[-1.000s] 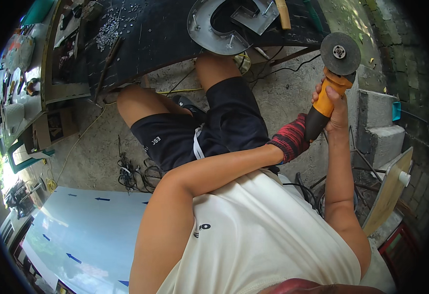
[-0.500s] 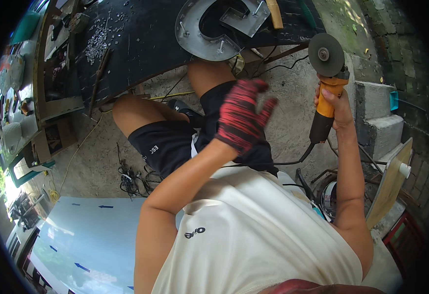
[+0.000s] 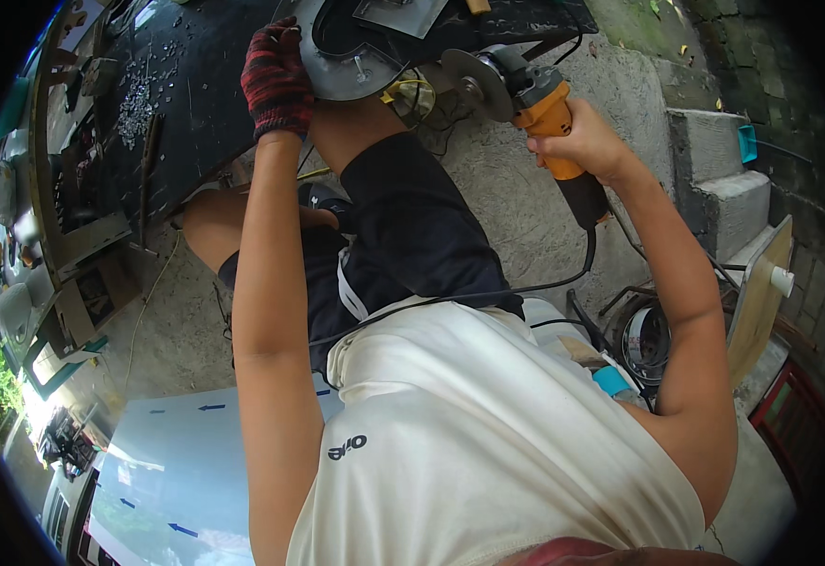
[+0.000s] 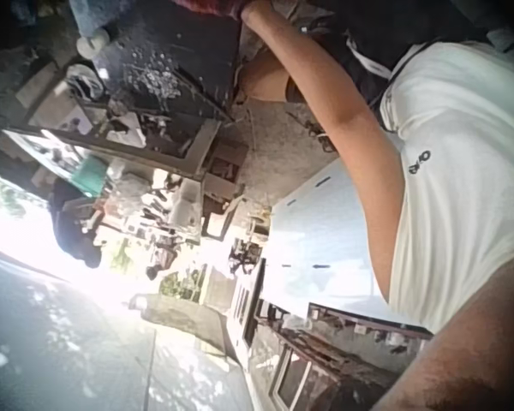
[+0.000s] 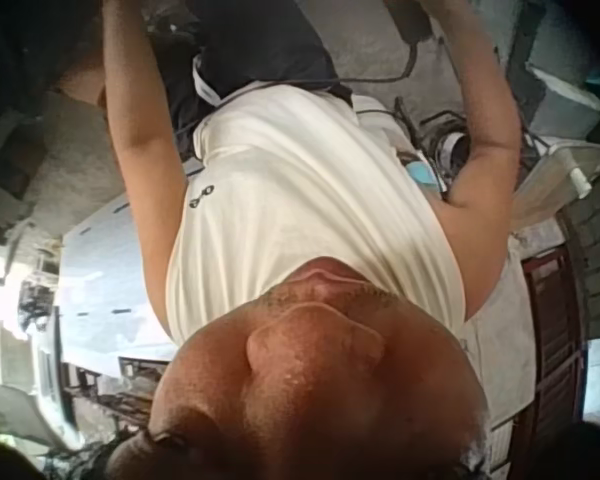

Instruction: Grinding the edges of a metal sign letter with an angle grinder.

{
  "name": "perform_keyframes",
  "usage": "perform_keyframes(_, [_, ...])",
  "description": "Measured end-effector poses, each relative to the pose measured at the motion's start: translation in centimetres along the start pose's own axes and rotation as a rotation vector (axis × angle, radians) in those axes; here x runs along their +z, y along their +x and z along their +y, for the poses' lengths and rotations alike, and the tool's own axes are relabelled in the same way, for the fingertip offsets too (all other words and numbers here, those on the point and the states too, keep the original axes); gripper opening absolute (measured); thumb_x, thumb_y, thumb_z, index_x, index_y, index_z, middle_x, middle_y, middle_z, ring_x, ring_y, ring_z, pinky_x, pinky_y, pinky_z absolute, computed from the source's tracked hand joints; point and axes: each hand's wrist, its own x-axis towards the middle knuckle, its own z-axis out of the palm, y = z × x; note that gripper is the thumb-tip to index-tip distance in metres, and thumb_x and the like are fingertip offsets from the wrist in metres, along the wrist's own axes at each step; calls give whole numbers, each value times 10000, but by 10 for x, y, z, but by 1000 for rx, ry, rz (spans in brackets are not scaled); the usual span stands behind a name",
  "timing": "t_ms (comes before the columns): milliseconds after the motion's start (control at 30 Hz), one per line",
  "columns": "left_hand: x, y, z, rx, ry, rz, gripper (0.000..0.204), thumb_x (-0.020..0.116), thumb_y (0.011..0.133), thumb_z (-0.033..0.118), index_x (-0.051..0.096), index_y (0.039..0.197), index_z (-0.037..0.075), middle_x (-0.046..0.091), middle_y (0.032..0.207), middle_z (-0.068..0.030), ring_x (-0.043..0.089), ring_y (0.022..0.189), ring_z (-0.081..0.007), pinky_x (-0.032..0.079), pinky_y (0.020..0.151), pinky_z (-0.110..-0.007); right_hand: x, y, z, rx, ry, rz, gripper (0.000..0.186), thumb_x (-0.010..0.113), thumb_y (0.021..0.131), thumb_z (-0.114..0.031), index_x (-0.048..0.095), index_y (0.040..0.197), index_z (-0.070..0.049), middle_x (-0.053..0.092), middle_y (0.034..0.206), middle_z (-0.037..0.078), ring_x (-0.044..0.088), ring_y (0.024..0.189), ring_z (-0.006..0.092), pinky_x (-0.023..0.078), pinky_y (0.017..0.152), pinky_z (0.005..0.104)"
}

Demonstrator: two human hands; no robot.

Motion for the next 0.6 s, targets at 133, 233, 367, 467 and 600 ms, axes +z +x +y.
perform_keyframes(133, [1,-6,-6,31,20,38,216,557,1027,242,711,1027,90,759,1044,-57,698,998,-207,505,925,-328,5,10,3,3,-25,-48,412,804,744,-153,613,1067,19,667,858,59,673,703,153,560,662,323])
perform_keyframes(233, [0,-10,-6,84,100,32,223,543,1038,248,695,1040,84,765,991,-54,701,973,-193,510,896,-320,9,12,0,-13,-22,-54,382,782,743,-131,618,1054,19,669,843,56,671,697,149,559,662,319])
perform_keyframes(367, [-1,-13,-12,100,132,47,203,549,1039,238,670,1037,75,766,944,-53,707,941,-186,516,867,-313,11,17,-3,-18,-65,-63,397,801,747,-155,639,1063,23,681,865,59,658,691,139,546,656,304])
perform_keyframes(467, [-1,-10,-17,141,129,42,191,547,1041,231,647,1027,69,766,908,-55,712,919,-193,521,853,-314,11,20,-3,-18,-69,-63,405,805,744,-150,636,1069,23,679,862,59,657,685,138,545,652,304])
perform_keyframes(600, [0,-8,-17,112,141,34,192,539,1042,232,642,1007,74,759,887,-60,711,898,-209,523,840,-325,11,22,-3,-22,-78,-75,407,803,741,-140,630,1072,22,676,851,56,656,679,137,540,646,301])
